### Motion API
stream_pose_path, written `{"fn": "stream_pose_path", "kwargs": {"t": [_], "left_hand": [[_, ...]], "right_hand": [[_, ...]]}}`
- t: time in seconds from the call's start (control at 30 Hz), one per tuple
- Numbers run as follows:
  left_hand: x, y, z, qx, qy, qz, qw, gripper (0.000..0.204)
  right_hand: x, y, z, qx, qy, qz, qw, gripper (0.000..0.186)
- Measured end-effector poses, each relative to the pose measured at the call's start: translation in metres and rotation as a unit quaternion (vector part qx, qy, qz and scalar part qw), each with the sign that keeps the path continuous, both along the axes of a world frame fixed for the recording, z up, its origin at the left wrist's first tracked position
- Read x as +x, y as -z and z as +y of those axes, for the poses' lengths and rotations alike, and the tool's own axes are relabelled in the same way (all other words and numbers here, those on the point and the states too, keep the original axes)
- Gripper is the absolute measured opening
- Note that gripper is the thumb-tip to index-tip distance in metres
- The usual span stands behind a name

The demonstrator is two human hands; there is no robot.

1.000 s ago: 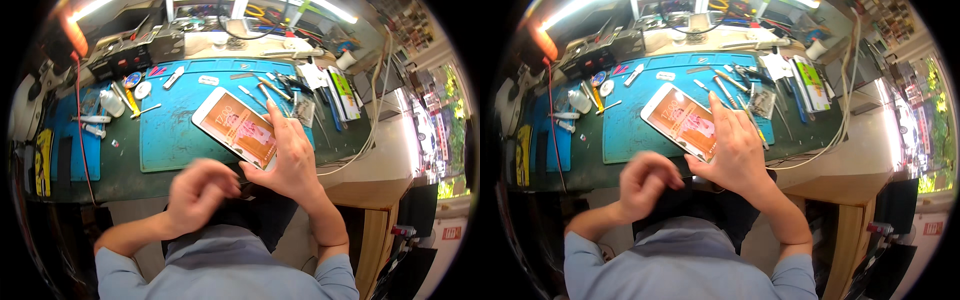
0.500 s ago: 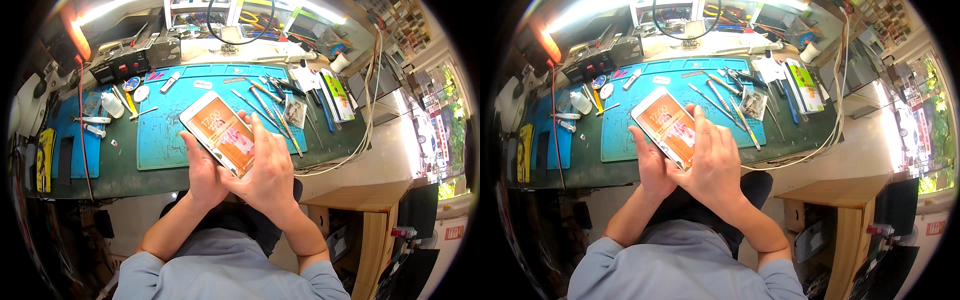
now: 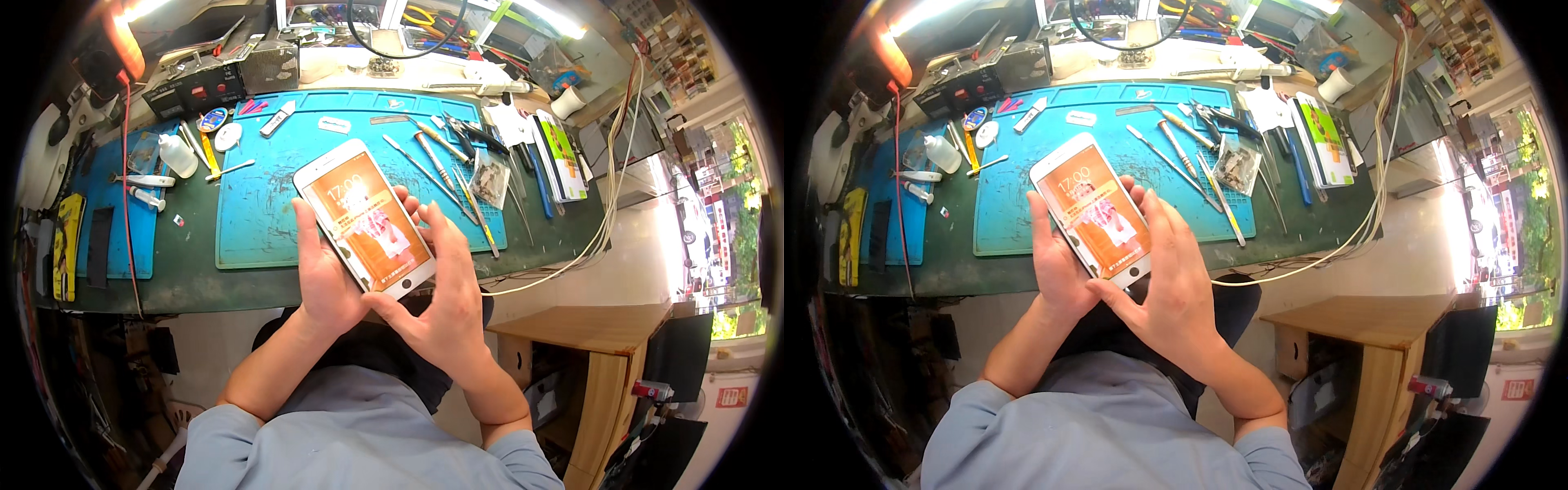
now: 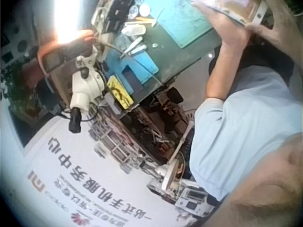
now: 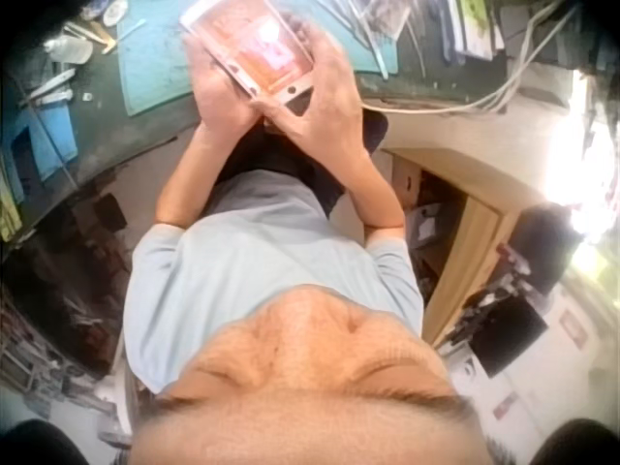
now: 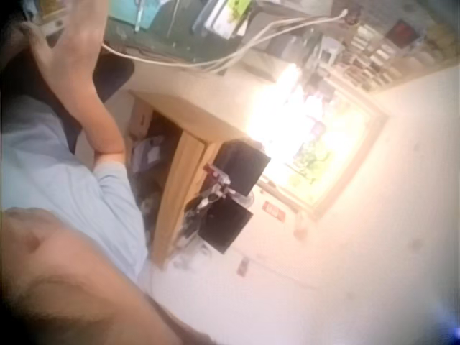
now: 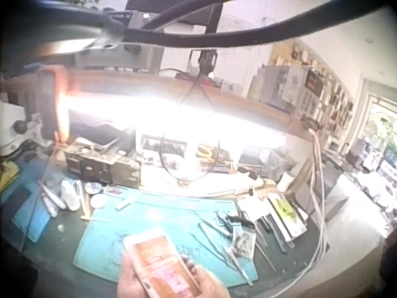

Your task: The person reassembles a white smartphone by connecting internal ribbon cables and closing the display assembly. They then connect a charging cable to the device and wait for the screen to light up, confirming the repair.

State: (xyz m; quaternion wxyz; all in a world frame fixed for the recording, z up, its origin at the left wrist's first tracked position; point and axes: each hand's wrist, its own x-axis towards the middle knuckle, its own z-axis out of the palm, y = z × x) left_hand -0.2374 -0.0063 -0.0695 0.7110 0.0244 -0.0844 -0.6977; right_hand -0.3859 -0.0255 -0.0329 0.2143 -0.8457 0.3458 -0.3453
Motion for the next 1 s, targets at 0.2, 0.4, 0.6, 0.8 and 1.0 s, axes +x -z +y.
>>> {"fn": "stream_pose_path", "kwargs": {"t": [0.2,0.4,0.6,0.8,1.0], "left_hand": [[0.002,0.0,0.002,0.024,-0.025,-0.019,0.999,0.091],[0.009,0.004,0.001,0.007,-0.011,0.004,1.0,0.093],[0.01,0.008,0.002,0.003,0.01,0.027,1.0,0.097],[0.008,0.006,0.002,0.01,0.019,0.011,1.0,0.101],[0.009,0.011,0.002,-0.005,0.025,0.011,1.0,0.101]], "right_hand": [[-0.016,0.005,0.003,0.065,-0.063,-0.052,0.995,0.096],[-0.011,0.009,0.004,0.02,-0.08,-0.044,0.996,0.092],[-0.008,0.017,0.004,-0.017,-0.069,-0.03,0.997,0.088],[-0.008,0.016,0.005,-0.04,-0.055,-0.027,0.997,0.086],[-0.008,0.02,0.008,-0.036,-0.047,-0.029,0.998,0.085]]}}
